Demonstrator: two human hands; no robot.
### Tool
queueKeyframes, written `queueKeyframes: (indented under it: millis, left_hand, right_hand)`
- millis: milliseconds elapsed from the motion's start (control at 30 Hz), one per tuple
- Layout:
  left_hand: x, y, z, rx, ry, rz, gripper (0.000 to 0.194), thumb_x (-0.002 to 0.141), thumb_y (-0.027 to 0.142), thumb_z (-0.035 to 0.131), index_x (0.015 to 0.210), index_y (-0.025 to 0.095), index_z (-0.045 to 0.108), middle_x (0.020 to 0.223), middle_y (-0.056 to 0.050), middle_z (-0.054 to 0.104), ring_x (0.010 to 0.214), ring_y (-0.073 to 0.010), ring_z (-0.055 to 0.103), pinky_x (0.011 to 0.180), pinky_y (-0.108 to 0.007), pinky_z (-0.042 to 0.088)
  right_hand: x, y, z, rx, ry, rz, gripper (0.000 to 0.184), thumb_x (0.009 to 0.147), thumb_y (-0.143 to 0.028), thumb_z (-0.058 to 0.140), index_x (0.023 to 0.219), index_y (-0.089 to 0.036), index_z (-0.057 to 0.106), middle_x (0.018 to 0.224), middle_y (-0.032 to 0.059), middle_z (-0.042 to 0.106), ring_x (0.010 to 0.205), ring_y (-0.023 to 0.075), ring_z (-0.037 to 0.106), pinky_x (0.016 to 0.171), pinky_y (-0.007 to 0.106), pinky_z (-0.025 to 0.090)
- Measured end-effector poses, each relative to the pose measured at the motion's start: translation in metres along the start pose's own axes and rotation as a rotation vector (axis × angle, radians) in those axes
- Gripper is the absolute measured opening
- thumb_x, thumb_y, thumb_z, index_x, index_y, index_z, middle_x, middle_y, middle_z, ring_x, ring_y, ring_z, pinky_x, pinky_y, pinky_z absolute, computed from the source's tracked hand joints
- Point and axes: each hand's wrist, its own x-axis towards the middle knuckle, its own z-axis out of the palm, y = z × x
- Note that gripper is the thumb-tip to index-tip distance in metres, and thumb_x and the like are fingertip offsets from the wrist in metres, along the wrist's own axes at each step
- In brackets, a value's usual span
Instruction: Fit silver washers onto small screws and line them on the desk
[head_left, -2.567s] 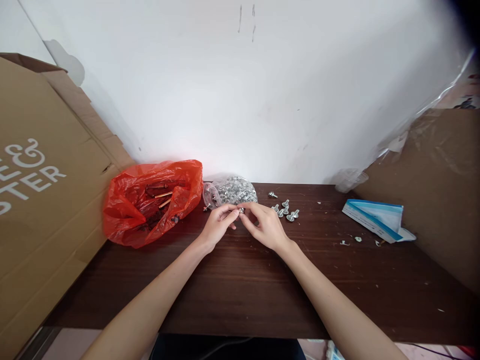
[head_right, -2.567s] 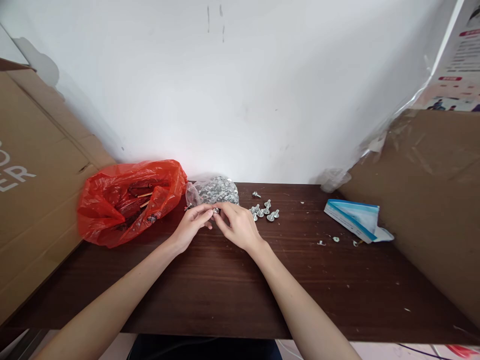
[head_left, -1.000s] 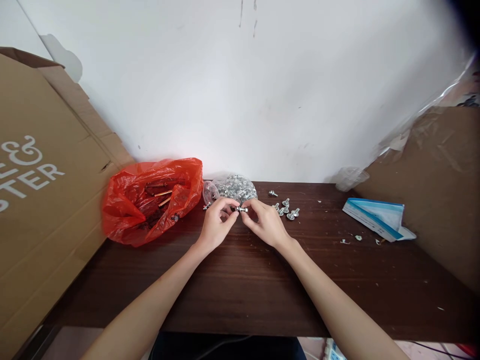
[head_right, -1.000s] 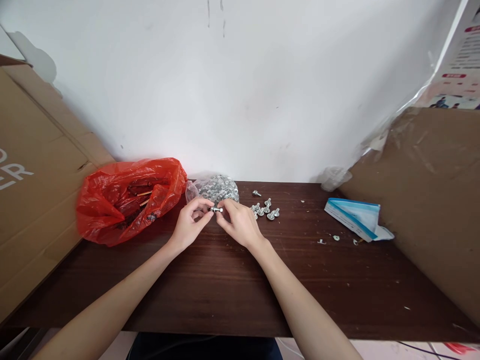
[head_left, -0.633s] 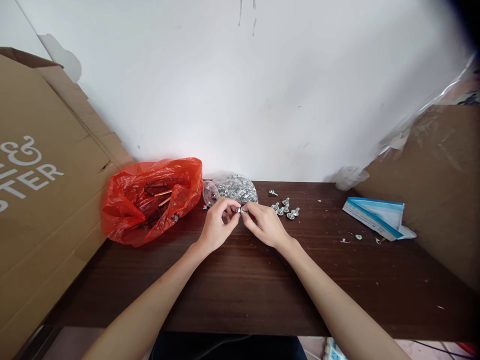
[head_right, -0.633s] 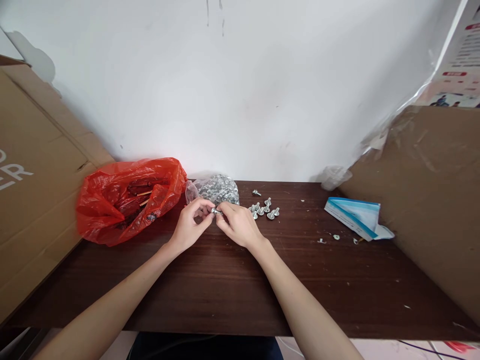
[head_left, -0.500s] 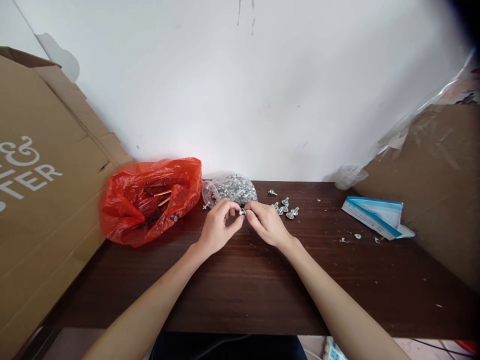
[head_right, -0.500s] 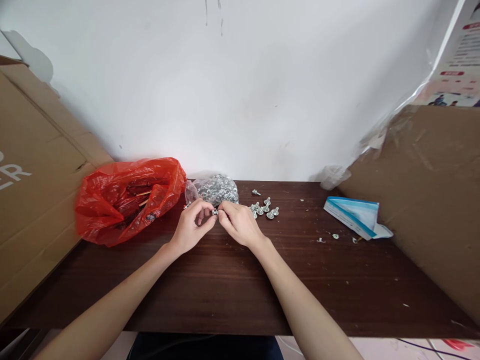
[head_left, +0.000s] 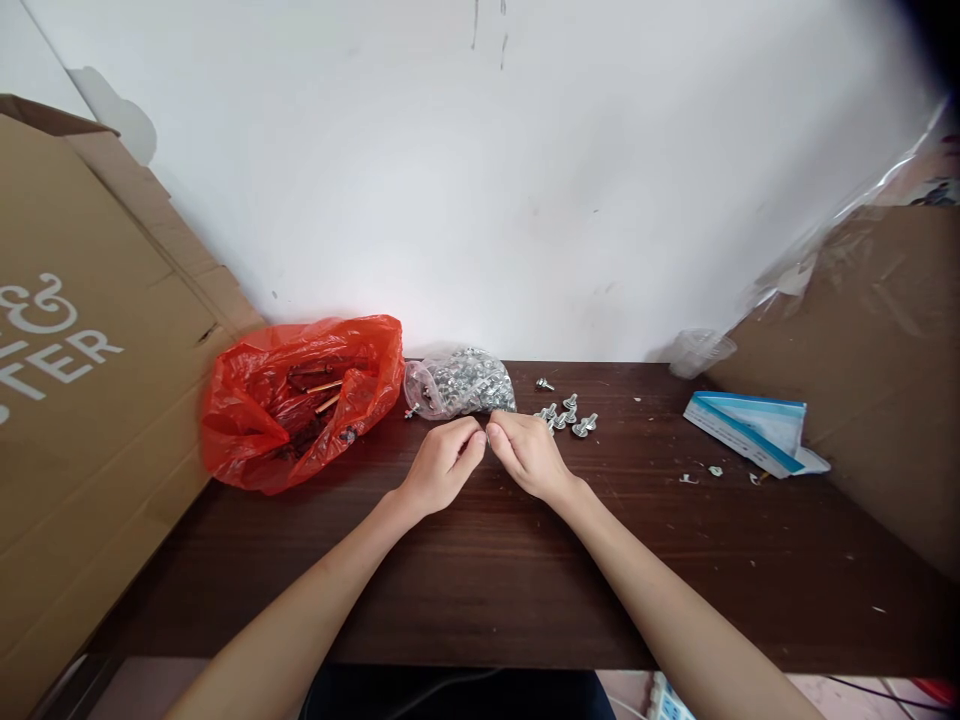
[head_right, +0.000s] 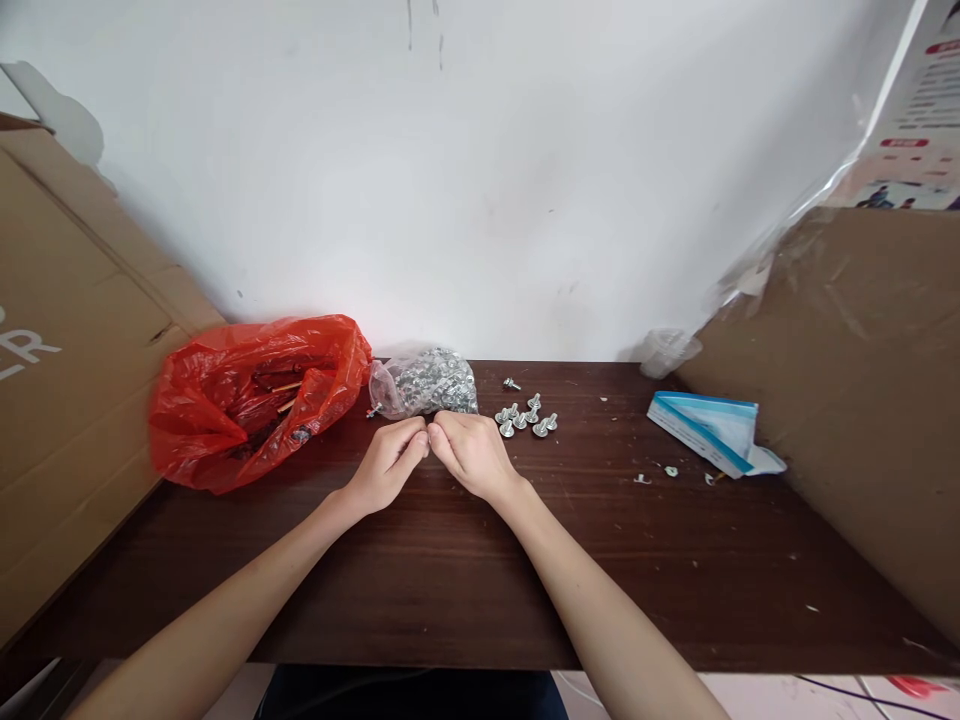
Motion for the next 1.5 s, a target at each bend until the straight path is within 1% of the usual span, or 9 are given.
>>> queueKeyframes:
  millis: [133, 400, 633, 767, 867, 1000, 1133, 1267, 1500]
  left_hand:
    - [-0.001, 0.001, 0.001, -0.023, 0.019, -0.028, 0.031, 0.093, 0.031, 0.033, 0.068, 0.018, 0.044, 0.065, 0.0, 0.047, 0.061, -0.0128, 0.043, 0.061, -0.026, 0.034]
    - [-0.001, 0.003, 0.002, 0.023, 0.101, -0.011, 0.017, 0.089, 0.032, 0.047, 0.1, 0.019, 0.051, 0.078, -0.001, 0.054, 0.065, -0.0126, 0.047, 0.063, -0.025, 0.038]
    - [0.005, 0.002, 0.002, -0.14, 0.099, -0.144, 0.033, 0.09, 0.033, 0.043, 0.064, 0.015, 0.054, 0.062, 0.0, 0.053, 0.061, -0.0121, 0.048, 0.062, -0.024, 0.038]
    - [0.005, 0.003, 0.003, -0.198, 0.13, -0.148, 0.016, 0.084, 0.031, 0.054, 0.089, 0.017, 0.06, 0.075, -0.001, 0.055, 0.067, -0.0121, 0.05, 0.061, -0.022, 0.04]
    - [0.006, 0.003, -0.001, -0.268, 0.218, -0.149, 0.028, 0.083, 0.03, 0.057, 0.108, 0.02, 0.054, 0.082, -0.001, 0.056, 0.069, -0.0111, 0.051, 0.061, -0.021, 0.041]
    - [0.008, 0.0, -0.01, -0.24, 0.379, -0.189, 0.022, 0.086, 0.034, 0.052, 0.099, 0.018, 0.059, 0.083, -0.002, 0.059, 0.071, -0.0114, 0.053, 0.065, -0.021, 0.041]
    - [0.009, -0.003, -0.009, -0.224, 0.247, -0.252, 0.03, 0.088, 0.039, 0.047, 0.081, 0.015, 0.064, 0.063, 0.001, 0.055, 0.06, -0.0105, 0.051, 0.062, -0.022, 0.04]
    - [0.006, -0.004, 0.0, -0.269, 0.06, -0.275, 0.039, 0.089, 0.043, 0.044, 0.069, 0.014, 0.06, 0.061, 0.001, 0.056, 0.053, -0.0087, 0.044, 0.054, -0.022, 0.036]
    - [0.005, -0.003, 0.003, -0.289, 0.106, -0.206, 0.021, 0.081, 0.035, 0.059, 0.087, 0.015, 0.063, 0.078, -0.003, 0.063, 0.072, -0.0133, 0.056, 0.064, -0.023, 0.044]
  right_hand:
    - [0.0, 0.002, 0.001, 0.002, 0.014, 0.032, 0.038, 0.096, -0.029, 0.029, 0.06, -0.02, 0.039, 0.054, -0.0014, 0.042, 0.047, 0.0108, 0.036, 0.05, 0.025, 0.026]
    - [-0.001, 0.005, 0.006, 0.061, 0.105, 0.139, 0.042, 0.097, -0.032, 0.028, 0.057, -0.02, 0.036, 0.049, -0.0025, 0.039, 0.043, 0.0095, 0.034, 0.046, 0.024, 0.025]
    - [0.0, 0.005, 0.006, 0.009, 0.084, 0.132, 0.04, 0.096, -0.03, 0.028, 0.058, -0.02, 0.034, 0.049, -0.0027, 0.038, 0.043, 0.0095, 0.032, 0.047, 0.025, 0.023]
    - [0.0, 0.008, 0.006, -0.001, 0.095, 0.137, 0.04, 0.096, -0.029, 0.029, 0.058, -0.02, 0.035, 0.05, -0.0026, 0.039, 0.043, 0.0097, 0.032, 0.047, 0.025, 0.023]
    - [0.0, 0.011, 0.004, -0.015, 0.119, 0.164, 0.039, 0.095, -0.028, 0.03, 0.058, -0.02, 0.033, 0.05, -0.003, 0.037, 0.043, 0.0099, 0.032, 0.048, 0.025, 0.022]
    - [0.0, 0.011, 0.003, -0.025, 0.153, 0.204, 0.038, 0.095, -0.027, 0.03, 0.057, -0.021, 0.031, 0.049, -0.0036, 0.034, 0.043, 0.0097, 0.031, 0.048, 0.025, 0.021]
    - [0.0, 0.009, 0.005, -0.02, 0.13, 0.171, 0.038, 0.095, -0.028, 0.03, 0.057, -0.02, 0.032, 0.049, -0.0039, 0.035, 0.043, 0.0089, 0.032, 0.047, 0.024, 0.021]
    - [-0.001, 0.007, 0.008, -0.005, 0.099, 0.145, 0.039, 0.095, -0.028, 0.03, 0.057, -0.02, 0.036, 0.049, -0.0038, 0.037, 0.042, 0.0085, 0.033, 0.047, 0.024, 0.022]
    - [-0.002, 0.009, 0.012, 0.026, 0.087, 0.191, 0.041, 0.096, -0.031, 0.029, 0.058, -0.019, 0.039, 0.049, -0.003, 0.039, 0.043, 0.0094, 0.035, 0.047, 0.024, 0.024]
